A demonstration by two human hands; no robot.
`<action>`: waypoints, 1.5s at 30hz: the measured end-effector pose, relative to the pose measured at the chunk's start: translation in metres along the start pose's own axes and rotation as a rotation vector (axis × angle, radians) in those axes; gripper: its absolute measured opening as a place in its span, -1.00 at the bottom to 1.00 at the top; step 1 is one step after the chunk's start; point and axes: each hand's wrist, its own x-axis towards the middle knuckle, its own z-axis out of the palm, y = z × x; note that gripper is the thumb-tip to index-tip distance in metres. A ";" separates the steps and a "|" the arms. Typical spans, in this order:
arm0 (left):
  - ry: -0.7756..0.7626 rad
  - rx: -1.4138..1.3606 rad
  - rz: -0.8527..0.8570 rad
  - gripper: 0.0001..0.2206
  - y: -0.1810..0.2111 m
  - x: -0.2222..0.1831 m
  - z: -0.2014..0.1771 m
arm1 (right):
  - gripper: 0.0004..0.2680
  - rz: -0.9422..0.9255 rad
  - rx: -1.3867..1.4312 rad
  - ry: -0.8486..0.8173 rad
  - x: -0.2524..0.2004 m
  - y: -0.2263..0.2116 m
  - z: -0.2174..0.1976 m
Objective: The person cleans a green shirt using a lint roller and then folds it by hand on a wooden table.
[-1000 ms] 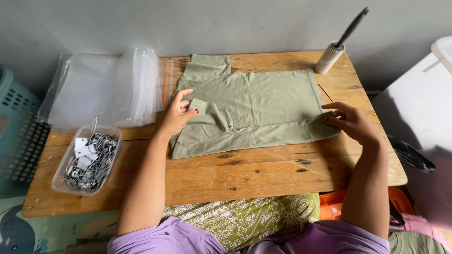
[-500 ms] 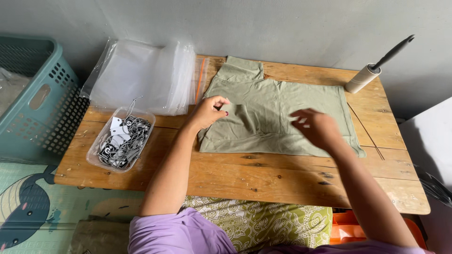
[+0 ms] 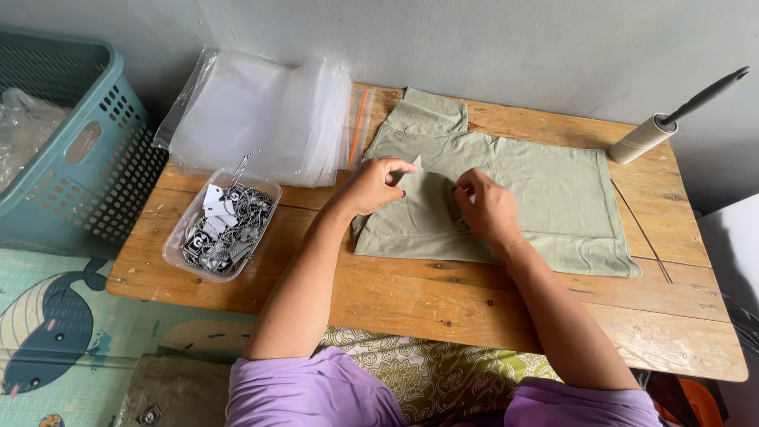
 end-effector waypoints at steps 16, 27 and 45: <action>0.094 0.573 0.190 -0.82 -0.007 0.005 0.002 | -0.79 -0.217 -0.021 -0.241 -0.022 -0.015 -0.044; 0.042 0.756 0.007 -0.87 -0.043 0.020 0.005 | -0.85 -0.457 -0.023 -0.301 -0.054 -0.056 -0.023; -0.360 0.842 -0.113 0.04 0.054 -0.014 0.050 | -0.42 -0.074 -0.309 -0.330 -0.156 0.041 -0.110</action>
